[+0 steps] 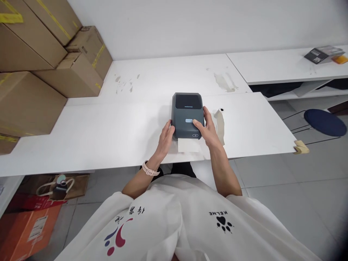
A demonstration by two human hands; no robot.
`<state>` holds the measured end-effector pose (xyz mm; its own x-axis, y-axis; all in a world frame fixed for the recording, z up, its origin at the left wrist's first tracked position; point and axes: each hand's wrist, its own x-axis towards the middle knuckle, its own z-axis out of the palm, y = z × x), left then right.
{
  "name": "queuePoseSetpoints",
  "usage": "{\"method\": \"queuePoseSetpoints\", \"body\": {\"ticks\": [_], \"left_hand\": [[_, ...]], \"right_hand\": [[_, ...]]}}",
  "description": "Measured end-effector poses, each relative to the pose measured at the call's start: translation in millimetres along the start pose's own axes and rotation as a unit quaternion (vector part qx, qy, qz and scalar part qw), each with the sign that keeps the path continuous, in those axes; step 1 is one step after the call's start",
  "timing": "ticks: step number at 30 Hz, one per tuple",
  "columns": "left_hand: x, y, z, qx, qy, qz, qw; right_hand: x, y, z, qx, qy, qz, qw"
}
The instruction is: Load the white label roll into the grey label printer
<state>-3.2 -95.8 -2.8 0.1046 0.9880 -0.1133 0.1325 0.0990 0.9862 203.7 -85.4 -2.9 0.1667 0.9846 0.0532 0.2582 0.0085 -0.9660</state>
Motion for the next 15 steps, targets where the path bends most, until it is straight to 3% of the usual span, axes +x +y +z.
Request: {"method": "queuePoseSetpoints", "body": {"ticks": [4,9,12,15], "left_hand": [[-1,1,5,0.030,-0.022,0.021,0.999],[-4,4,5,0.034,-0.010,0.031,0.999],[-1,14,2,0.020,-0.004,0.045,0.999],[15,30,-2,-0.008,0.003,0.101,0.995]], "right_hand": [[-22,14,0,0.064,0.036,-0.001,0.997],[-21,26,4,0.107,0.047,-0.020,0.993],[-14,24,1,0.093,0.046,-0.045,0.994],[0,8,-5,0.057,0.059,-0.098,0.992]]}}
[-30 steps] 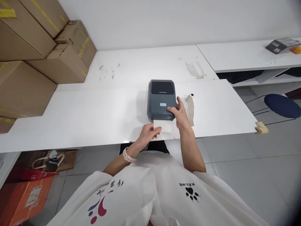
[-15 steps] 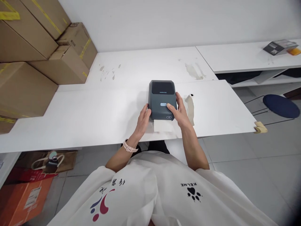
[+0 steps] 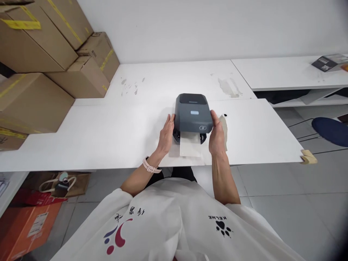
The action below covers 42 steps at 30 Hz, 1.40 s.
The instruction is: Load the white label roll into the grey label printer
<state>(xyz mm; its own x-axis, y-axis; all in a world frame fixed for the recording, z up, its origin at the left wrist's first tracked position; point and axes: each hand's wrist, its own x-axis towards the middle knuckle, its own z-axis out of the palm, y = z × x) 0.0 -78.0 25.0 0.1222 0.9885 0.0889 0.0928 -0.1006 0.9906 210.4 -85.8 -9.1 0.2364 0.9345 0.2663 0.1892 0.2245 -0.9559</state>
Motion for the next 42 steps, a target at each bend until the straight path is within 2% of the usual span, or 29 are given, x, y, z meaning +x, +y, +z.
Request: {"method": "queuePoseSetpoints", "body": {"ticks": [2,5,8,10,12,15,18,20,22,25,27,28,30,32,34,36,39,42], "left_hand": [[23,4,-3,-0.025,0.002,0.048,0.999],[59,-1,-7,0.004,0.048,0.057,0.997],[82,-13,-6,0.134,0.055,-0.031,0.989],[87,-20,-4,0.222,0.015,-0.089,0.971],[87,-23,-1,0.274,-0.023,-0.120,0.954],[86,-22,2,0.313,-0.040,-0.138,0.939],[88,-20,4,0.338,-0.042,-0.141,0.929],[90,-21,6,0.357,-0.045,-0.134,0.924],[92,-23,7,0.383,-0.046,-0.122,0.915],[95,-27,9,0.410,-0.044,-0.109,0.904],[95,-29,10,0.408,-0.038,-0.112,0.905],[95,-30,10,0.404,-0.036,-0.114,0.907],[94,-30,10,0.393,-0.033,-0.118,0.911],[93,-30,10,0.380,-0.032,-0.119,0.917],[92,-31,9,0.367,-0.031,-0.118,0.922],[91,-32,8,0.353,-0.031,-0.114,0.928],[90,-34,7,0.339,-0.028,-0.109,0.934],[91,-35,8,0.328,-0.026,-0.113,0.938]], "right_hand": [[21,-16,1,-0.035,-0.005,-0.041,0.999],[65,-45,9,-0.058,-0.004,-0.103,0.993],[115,-67,19,-0.048,0.027,-0.148,0.987],[147,-73,23,-0.066,0.041,-0.146,0.986],[172,-73,24,-0.103,0.035,-0.128,0.986],[189,-69,21,-0.191,0.040,-0.137,0.971],[174,-68,17,-0.270,0.059,-0.214,0.937],[154,-69,16,-0.309,-0.004,-0.238,0.921],[137,-66,19,-0.365,-0.140,-0.214,0.895],[128,-53,31,-0.472,-0.347,-0.126,0.801],[131,-41,43,-0.528,-0.412,-0.068,0.740],[134,-35,48,-0.546,-0.424,-0.049,0.721],[139,-28,55,-0.558,-0.431,-0.027,0.709],[143,-28,51,-0.525,-0.443,-0.025,0.726],[143,-36,35,-0.441,-0.459,-0.043,0.770],[141,-50,7,-0.337,-0.461,-0.062,0.819],[137,-67,-42,-0.221,-0.410,-0.069,0.882],[137,-66,-83,-0.136,-0.334,-0.038,0.932]]}}
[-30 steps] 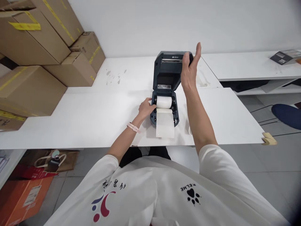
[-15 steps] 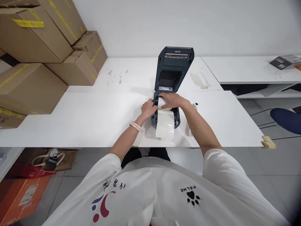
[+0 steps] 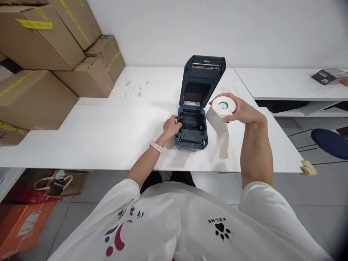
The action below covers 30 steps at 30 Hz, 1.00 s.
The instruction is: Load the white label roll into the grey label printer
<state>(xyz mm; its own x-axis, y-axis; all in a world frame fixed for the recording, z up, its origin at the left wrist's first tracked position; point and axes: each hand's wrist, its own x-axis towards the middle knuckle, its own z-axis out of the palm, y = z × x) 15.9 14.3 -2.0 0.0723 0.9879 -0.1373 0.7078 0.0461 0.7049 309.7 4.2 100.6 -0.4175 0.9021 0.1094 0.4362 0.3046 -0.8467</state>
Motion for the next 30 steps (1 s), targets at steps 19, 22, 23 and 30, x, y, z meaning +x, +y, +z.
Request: {"method": "queuePoseSetpoints", "body": {"ticks": [19,22,23,30], "left_hand": [[2,-2,1,-0.021,0.011,-0.002,1.000],[3,-3,2,-0.022,0.015,-0.005,1.000],[3,-3,2,-0.023,0.015,-0.006,1.000],[4,-5,3,-0.042,0.016,-0.003,0.999]], "right_hand": [[-12,98,-14,0.004,0.043,0.139,0.989],[-44,117,-26,0.089,0.128,0.128,0.980],[-50,125,-25,0.102,0.140,0.137,0.975],[-53,134,16,0.196,0.135,0.221,0.946]]}}
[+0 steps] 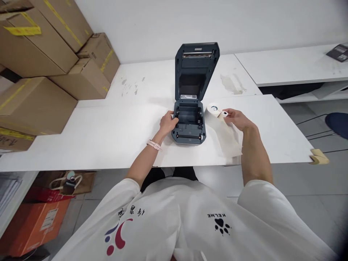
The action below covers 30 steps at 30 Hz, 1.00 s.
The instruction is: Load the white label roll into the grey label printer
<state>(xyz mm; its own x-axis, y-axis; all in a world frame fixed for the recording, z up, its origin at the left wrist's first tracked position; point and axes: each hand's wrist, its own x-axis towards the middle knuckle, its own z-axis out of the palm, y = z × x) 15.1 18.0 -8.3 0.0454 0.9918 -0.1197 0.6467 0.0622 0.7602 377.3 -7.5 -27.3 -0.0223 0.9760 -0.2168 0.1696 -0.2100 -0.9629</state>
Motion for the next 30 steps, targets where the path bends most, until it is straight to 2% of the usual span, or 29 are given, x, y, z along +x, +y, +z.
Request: {"method": "queuePoseSetpoints", "body": {"ticks": [2,4,6,8,9,11,14,16,18,20,23,26,30], "left_hand": [[0,-1,0,-0.005,-0.003,-0.001,1.000],[0,-1,0,-0.008,-0.008,-0.002,1.000],[-1,-2,0,-0.013,-0.008,0.000,1.000],[-1,-2,1,-0.016,-0.004,0.002,1.000],[-1,-3,1,-0.017,-0.001,0.002,1.000],[-1,-3,2,-0.018,0.002,-0.001,1.000],[-1,-2,3,-0.026,-0.001,-0.006,1.000],[-1,-2,3,-0.034,-0.005,-0.008,0.999],[0,-3,3,-0.041,-0.008,-0.006,0.999],[0,-4,4,-0.052,-0.009,-0.003,0.999],[-2,-7,5,-0.092,-0.013,-0.004,0.996],[-5,-10,6,-0.144,-0.016,-0.002,0.989],[-8,-10,8,-0.180,-0.006,-0.010,0.984]], "right_hand": [[-14,-16,4,0.058,0.015,-0.067,0.996],[-30,-42,9,0.091,0.004,-0.154,0.984],[-39,-76,22,0.047,-0.052,-0.191,0.979],[-36,-107,47,-0.073,-0.134,-0.181,0.971],[-29,-120,64,-0.146,-0.158,-0.189,0.958],[-9,-133,101,-0.300,-0.176,-0.219,0.912],[22,-129,148,-0.496,-0.166,-0.207,0.827],[32,-120,166,-0.576,-0.154,-0.174,0.784],[29,-112,171,-0.606,-0.147,-0.169,0.763],[16,-108,168,-0.602,-0.135,-0.198,0.762],[-20,-100,160,-0.556,-0.108,-0.252,0.784],[-59,-86,159,-0.504,-0.105,-0.272,0.813],[-91,-64,169,-0.484,-0.065,-0.281,0.826]]}}
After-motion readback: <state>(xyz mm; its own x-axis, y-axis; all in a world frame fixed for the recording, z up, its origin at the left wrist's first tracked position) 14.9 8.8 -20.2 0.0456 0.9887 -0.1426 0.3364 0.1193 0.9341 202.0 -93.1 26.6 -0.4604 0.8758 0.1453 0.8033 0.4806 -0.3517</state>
